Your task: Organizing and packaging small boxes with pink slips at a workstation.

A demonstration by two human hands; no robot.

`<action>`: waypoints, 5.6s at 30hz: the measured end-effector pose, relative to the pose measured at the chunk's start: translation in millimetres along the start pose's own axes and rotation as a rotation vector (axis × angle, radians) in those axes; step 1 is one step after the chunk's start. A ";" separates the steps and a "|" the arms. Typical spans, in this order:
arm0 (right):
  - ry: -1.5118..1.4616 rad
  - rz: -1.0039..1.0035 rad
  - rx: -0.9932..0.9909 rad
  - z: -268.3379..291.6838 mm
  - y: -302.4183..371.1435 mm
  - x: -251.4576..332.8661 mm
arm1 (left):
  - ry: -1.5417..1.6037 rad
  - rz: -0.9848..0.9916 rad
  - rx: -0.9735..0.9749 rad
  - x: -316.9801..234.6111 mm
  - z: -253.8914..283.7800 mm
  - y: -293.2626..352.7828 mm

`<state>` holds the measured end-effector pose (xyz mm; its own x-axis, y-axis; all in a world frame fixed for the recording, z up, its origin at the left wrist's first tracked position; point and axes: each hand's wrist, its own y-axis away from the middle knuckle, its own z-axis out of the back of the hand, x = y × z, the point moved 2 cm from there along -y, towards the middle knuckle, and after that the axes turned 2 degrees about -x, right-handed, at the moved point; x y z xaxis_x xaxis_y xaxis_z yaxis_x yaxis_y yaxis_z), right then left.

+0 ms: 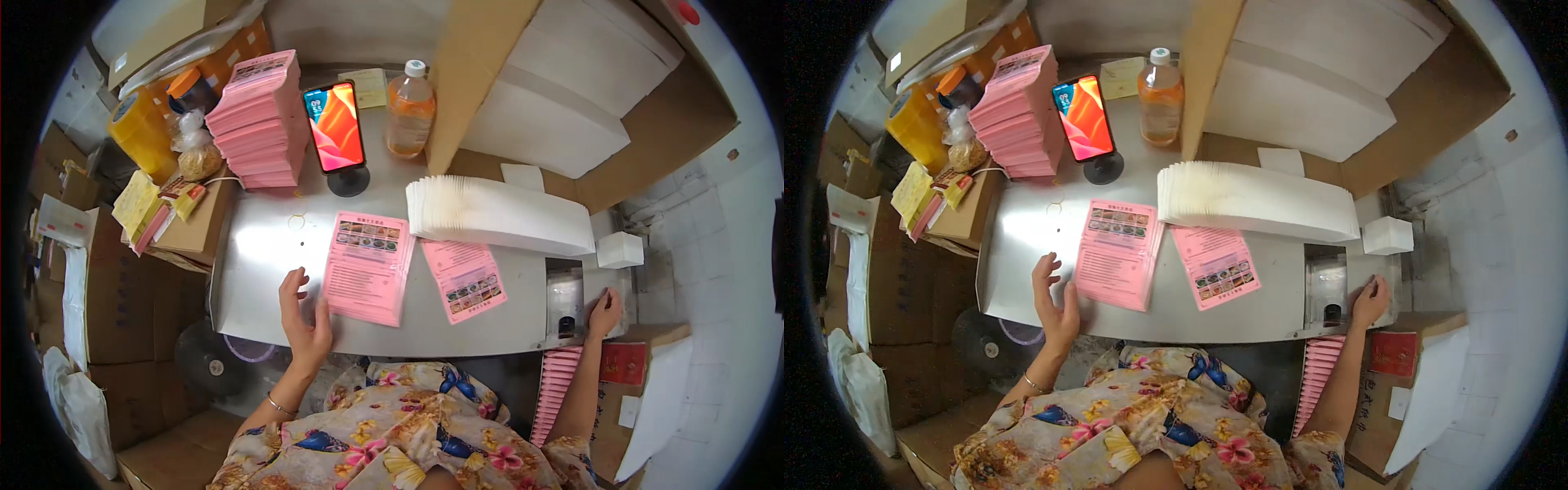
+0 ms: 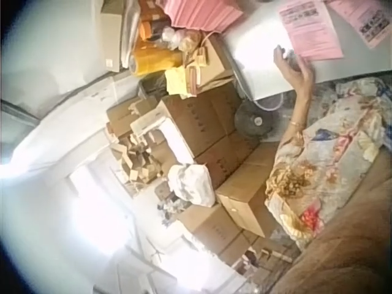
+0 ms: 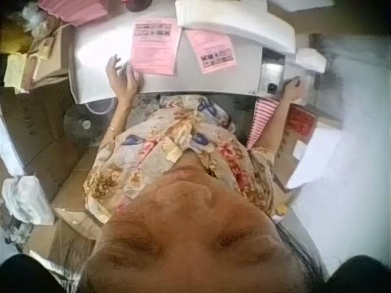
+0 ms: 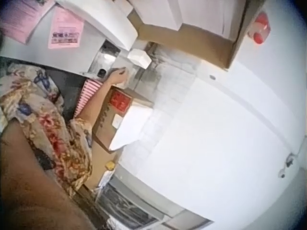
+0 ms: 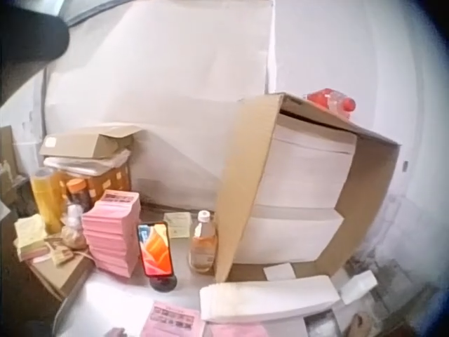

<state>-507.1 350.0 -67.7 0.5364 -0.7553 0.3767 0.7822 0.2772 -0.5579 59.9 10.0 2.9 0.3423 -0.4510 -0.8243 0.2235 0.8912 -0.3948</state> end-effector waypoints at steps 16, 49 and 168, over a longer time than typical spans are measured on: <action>-0.546 -0.290 -0.003 1.5 16.1 0.0 | 0.447 0.038 0.136 -87.1 -95.2 4.6; -1.068 -0.391 0.109 -55.8 -20.8 117.1 | 0.460 0.292 0.173 -38.2 -117.9 -56.6; -0.779 0.150 0.435 -44.0 39.9 294.5 | -0.101 -0.209 0.390 -81.4 -226.9 -66.6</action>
<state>-332.0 112.5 -11.6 0.5813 -0.1212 0.8046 0.6529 0.6597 -0.3723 -190.0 -1.5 4.2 0.3359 -0.6392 -0.6918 0.6182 0.7038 -0.3501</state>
